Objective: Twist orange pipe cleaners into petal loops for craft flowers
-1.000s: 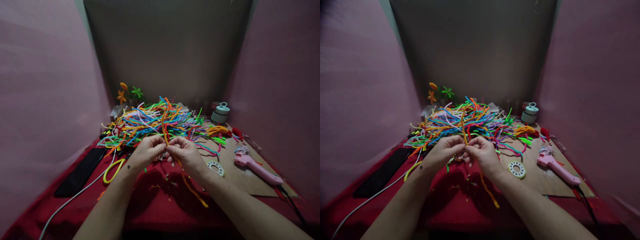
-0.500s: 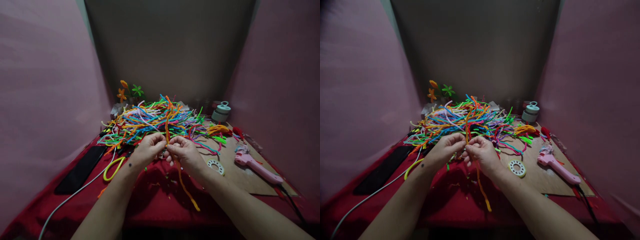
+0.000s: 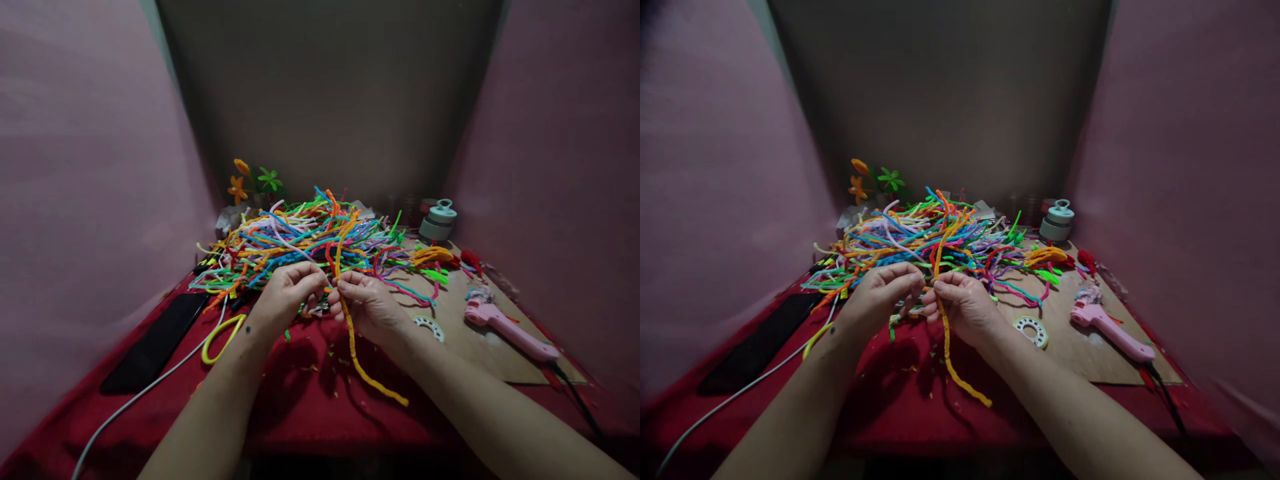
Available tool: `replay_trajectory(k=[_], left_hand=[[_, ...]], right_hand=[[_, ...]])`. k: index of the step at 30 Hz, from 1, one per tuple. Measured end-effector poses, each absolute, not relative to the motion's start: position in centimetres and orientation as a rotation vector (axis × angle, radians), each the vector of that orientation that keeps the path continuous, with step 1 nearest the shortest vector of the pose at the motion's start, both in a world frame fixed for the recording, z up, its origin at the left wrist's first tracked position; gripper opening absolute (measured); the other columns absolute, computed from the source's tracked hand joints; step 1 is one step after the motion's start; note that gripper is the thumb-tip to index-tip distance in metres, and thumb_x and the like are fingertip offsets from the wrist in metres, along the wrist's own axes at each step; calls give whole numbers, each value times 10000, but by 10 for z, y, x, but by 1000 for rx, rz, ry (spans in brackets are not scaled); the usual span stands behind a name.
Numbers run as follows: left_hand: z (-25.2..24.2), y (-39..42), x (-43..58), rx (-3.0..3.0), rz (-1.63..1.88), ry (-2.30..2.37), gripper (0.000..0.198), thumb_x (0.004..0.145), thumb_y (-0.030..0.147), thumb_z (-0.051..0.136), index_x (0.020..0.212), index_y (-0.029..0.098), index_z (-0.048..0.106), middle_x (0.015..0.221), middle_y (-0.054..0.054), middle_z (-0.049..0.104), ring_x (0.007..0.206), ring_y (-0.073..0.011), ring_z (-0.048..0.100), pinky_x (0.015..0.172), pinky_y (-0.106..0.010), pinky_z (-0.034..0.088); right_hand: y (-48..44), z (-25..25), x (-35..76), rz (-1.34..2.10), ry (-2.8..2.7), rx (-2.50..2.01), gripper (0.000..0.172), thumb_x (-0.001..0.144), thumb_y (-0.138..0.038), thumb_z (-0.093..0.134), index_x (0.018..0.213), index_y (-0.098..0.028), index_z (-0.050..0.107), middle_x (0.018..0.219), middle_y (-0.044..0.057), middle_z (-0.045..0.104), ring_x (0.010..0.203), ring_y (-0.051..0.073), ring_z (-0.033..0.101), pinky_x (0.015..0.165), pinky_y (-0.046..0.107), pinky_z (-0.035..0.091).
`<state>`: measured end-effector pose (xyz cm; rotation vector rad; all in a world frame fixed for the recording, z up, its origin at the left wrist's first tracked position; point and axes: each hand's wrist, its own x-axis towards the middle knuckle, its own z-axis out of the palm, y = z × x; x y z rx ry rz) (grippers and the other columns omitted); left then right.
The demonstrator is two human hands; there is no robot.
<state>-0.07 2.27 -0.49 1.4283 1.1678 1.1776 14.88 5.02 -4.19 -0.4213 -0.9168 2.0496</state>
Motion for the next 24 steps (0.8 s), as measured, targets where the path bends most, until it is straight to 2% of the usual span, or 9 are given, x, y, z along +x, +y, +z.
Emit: replay_trajectory(k=[2,5,8,11,18,24], left_hand=[[-5,22,1,1420,1208,1173,159,720,279,624,657,145,567,512,27,519,395,-55,413,383,-167,308],[-6,22,4,1421,1274,1135,160,666,253,688,749,148,601,624,13,584,450,-63,466,412,-170,349],[-8,21,5,1450,1263,1109,150,680,240,680,782,150,617,662,2,609,524,-88,530,478,-189,414],[-9,21,5,1489,1257,1143,122,699,239,664,763,144,621,651,3,606,547,-89,539,501,-190,429],[-9,21,9,1503,1250,1157,97,730,233,624,723,147,581,585,29,570,451,-58,501,429,-166,399],[-13,20,10,1475,1184,1124,113,752,244,588,711,155,531,535,52,522,390,-49,476,381,-156,374]], right_hand=[[50,-43,148,2049,-919,-407,224,660,-199,720,774,-140,537,605,41,674,482,119,620,453,194,518],[49,-42,147,2044,-940,-391,230,653,-213,730,753,-133,539,598,43,672,472,124,620,442,196,517],[48,-41,146,2038,-949,-382,235,654,-227,731,743,-135,534,587,36,665,451,119,609,434,199,514],[47,-39,147,2034,-953,-391,237,655,-225,729,735,-141,523,584,32,665,441,119,603,419,201,507],[47,-41,146,2027,-1003,-402,225,669,-221,708,734,-137,509,581,40,660,455,133,610,415,218,502],[47,-42,147,2000,-1005,-425,220,667,-227,707,761,-138,530,610,23,636,499,146,618,467,262,524]])
